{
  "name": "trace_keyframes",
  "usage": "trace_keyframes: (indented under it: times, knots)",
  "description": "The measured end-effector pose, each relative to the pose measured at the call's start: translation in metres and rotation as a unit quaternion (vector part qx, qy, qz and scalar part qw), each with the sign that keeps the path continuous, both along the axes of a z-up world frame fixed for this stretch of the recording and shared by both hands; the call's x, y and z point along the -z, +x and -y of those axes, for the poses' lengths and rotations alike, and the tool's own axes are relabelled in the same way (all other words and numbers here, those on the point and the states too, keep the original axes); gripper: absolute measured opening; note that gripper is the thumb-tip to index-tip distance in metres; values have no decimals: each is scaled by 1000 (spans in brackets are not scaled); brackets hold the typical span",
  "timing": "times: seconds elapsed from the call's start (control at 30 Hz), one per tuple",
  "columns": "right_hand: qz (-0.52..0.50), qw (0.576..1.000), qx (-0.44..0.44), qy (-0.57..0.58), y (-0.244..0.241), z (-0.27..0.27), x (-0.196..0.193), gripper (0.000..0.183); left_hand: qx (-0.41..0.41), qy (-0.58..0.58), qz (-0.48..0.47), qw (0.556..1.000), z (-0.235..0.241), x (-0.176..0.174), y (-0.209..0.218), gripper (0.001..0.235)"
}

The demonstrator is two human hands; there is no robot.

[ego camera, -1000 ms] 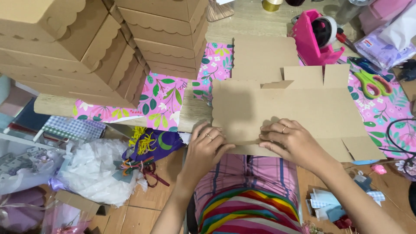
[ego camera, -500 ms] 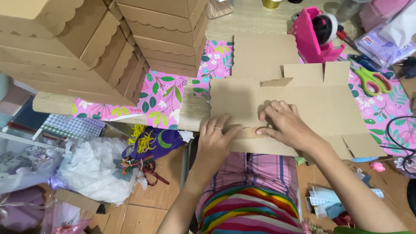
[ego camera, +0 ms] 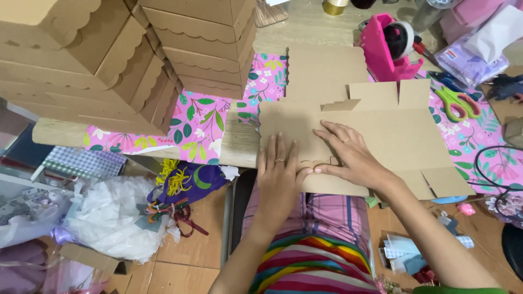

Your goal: The person assembles a flat-packed cardboard box by folding the side flaps and tucking the tabs into slots to form the box structure. The person then folds the top flaps to close the box.

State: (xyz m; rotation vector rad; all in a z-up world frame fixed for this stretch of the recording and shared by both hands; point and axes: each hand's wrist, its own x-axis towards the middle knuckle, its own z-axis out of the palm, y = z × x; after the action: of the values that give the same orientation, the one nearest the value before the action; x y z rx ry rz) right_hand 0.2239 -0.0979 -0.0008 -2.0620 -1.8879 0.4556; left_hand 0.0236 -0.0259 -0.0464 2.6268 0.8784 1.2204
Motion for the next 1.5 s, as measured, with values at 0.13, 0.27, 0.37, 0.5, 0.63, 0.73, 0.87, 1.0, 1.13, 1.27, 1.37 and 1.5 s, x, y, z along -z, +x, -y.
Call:
trace_keyframes:
  times: [0.13, 0.27, 0.37, 0.5, 0.63, 0.73, 0.87, 1.0, 1.13, 1.27, 1.37, 1.5]
  knots:
    - [26, 1000, -4, -10, -3, -2, 5, 88, -3, -4, -20, 1000, -1, 11, -1, 60]
    - [90, 995, -17, -48, -6, -13, 6, 93, 7, -41, -29, 999, 2, 13, 1, 51]
    - [122, 990, -18, -65, -5, -23, 14, 88, 2, -31, -22, 999, 3, 9, 1, 47]
    - [134, 990, 0, -40, -3, -36, 27, 77, -18, 2, -8, 1000, 3, 12, 4, 47]
    - [158, 987, 13, -7, -5, -57, 36, 72, -15, 8, -4, 1000, 0, 18, 5, 51]
    - [150, 987, -1, 56, 3, -79, 43, 62, -25, 15, -3, 1000, 0, 17, 6, 53]
    - [145, 982, 20, 116, 8, -103, 41, 50, -23, 17, -2, 1000, 3, 14, 4, 51]
    - [177, 969, 57, 162, 17, -117, 55, 44, -30, 18, 0, 999, 1, 11, 4, 51]
    - [179, 963, 43, 196, 16, -114, 54, 39, -30, 14, 0, 999, 0, 13, 5, 52]
    - [177, 960, 39, 214, 9, -113, 45, 36, -34, 15, 1, 999, 0, 11, 4, 52]
    - [161, 961, 42, 221, 7, -110, 43, 34, -35, 11, 3, 999, 2, 8, 3, 51]
    - [158, 956, 39, 244, 4, -108, 39, 32, -33, 8, 5, 999, 2, 7, 3, 52]
